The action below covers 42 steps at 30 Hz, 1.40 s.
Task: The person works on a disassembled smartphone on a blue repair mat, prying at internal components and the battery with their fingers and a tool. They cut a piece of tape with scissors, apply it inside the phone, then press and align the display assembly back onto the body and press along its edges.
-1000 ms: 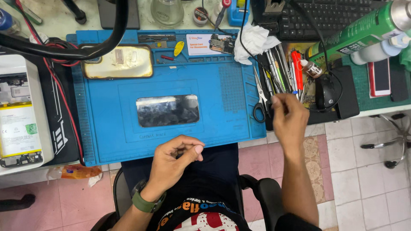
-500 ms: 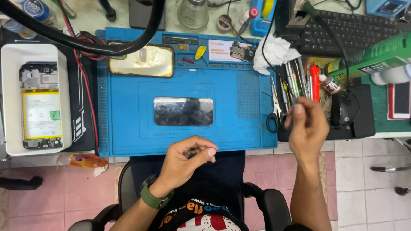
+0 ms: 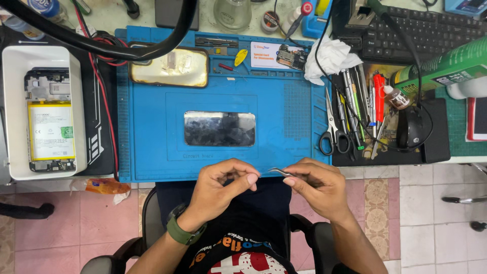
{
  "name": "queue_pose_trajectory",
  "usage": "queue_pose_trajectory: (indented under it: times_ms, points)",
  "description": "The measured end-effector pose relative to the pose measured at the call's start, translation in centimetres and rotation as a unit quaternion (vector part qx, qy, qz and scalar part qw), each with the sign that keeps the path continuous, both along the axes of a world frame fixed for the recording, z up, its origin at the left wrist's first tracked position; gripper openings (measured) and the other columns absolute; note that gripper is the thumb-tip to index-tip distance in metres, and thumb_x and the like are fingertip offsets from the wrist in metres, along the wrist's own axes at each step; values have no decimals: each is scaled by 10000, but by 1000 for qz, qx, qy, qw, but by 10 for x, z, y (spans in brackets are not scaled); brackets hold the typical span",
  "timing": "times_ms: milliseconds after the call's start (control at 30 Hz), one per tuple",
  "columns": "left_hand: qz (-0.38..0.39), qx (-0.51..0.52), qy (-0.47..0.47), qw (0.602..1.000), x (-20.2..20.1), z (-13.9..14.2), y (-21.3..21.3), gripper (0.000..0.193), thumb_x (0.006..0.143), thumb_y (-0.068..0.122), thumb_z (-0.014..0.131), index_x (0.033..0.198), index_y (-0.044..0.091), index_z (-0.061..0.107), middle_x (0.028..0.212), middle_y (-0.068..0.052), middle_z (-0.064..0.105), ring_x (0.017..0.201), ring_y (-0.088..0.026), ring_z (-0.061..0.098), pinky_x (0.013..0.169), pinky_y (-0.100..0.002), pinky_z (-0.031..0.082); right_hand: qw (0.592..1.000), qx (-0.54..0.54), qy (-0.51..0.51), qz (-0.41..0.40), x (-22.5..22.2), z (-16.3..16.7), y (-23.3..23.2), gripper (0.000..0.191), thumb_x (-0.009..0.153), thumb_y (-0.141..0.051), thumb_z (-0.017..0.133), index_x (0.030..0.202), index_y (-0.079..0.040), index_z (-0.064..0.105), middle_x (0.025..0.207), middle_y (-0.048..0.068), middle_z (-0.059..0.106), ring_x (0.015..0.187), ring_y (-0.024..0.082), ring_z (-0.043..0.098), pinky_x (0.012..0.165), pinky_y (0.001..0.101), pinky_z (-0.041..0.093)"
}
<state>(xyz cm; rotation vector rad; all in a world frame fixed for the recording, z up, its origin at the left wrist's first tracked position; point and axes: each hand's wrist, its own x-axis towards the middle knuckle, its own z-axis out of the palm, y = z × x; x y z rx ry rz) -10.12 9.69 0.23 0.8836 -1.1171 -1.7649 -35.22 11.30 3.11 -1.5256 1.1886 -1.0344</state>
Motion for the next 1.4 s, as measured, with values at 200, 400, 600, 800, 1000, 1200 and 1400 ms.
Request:
queue_pose_trajectory:
  times_ms: [200, 400, 600, 800, 1000, 1200, 1400]
  points:
    - [2, -5, -18, 1000, 0, 4, 1, 122, 951, 99, 727, 1026, 11, 765, 869, -48, 756, 776, -88, 698, 671, -231, 507, 1000, 7, -3, 19, 0, -2, 2, 189, 880, 8, 765, 1064, 50, 755, 856, 80, 709, 663, 72, 627, 533, 212, 477]
    - [-1, -15, -23, 1000, 2, 7, 0, 118, 954, 109, 726, 1017, 19, 769, 853, -44, 761, 764, -79, 692, 658, -225, 497, 1000, -7, 10, 27, 4, 3, 2, 183, 884, 0, 772, 1061, 44, 759, 859, 72, 709, 674, 68, 600, 536, 213, 445]
    - [-2, -24, -42, 999, 2, 7, 1, 124, 949, 123, 731, 1004, 21, 774, 835, -42, 761, 742, -73, 681, 642, -222, 485, 999, -8, 37, 7, 6, 3, 3, 139, 862, -3, 785, 993, 41, 766, 821, 71, 715, 642, 60, 579, 514, 209, 404]
    - [-1, -18, -43, 999, 3, 3, 2, 139, 945, 123, 749, 999, 6, 802, 848, -63, 765, 744, -93, 711, 620, -228, 482, 999, -21, 39, 1, 9, 5, 8, 95, 866, 7, 779, 956, 34, 763, 833, 82, 731, 676, 79, 616, 552, 221, 441]
    - [13, 15, -45, 999, 11, 18, -13, 180, 940, 178, 724, 1040, 47, 796, 871, -73, 789, 799, -137, 739, 670, -266, 549, 999, -36, 28, 4, 5, 4, 15, 98, 859, 9, 780, 954, 27, 764, 824, 82, 734, 685, 95, 644, 577, 224, 474]
    - [-11, -434, -505, 746, 69, 47, -73, 815, 612, 243, 874, 1347, 49, 580, 1332, -167, 599, 1239, -346, 528, 1020, -501, 391, 997, -24, 60, -50, -4, -16, -2, 59, 902, -17, 758, 936, 30, 746, 825, 75, 709, 698, 98, 651, 593, 230, 485]
    - [-130, -369, -503, 771, 77, 67, -106, 836, 646, 170, 851, 1414, 79, 531, 1310, -140, 634, 1210, -347, 565, 996, -449, 444, 995, 35, 11, -95, -1, -44, -19, 91, 927, -42, 726, 981, 29, 742, 872, 61, 693, 746, 95, 669, 629, 228, 508]
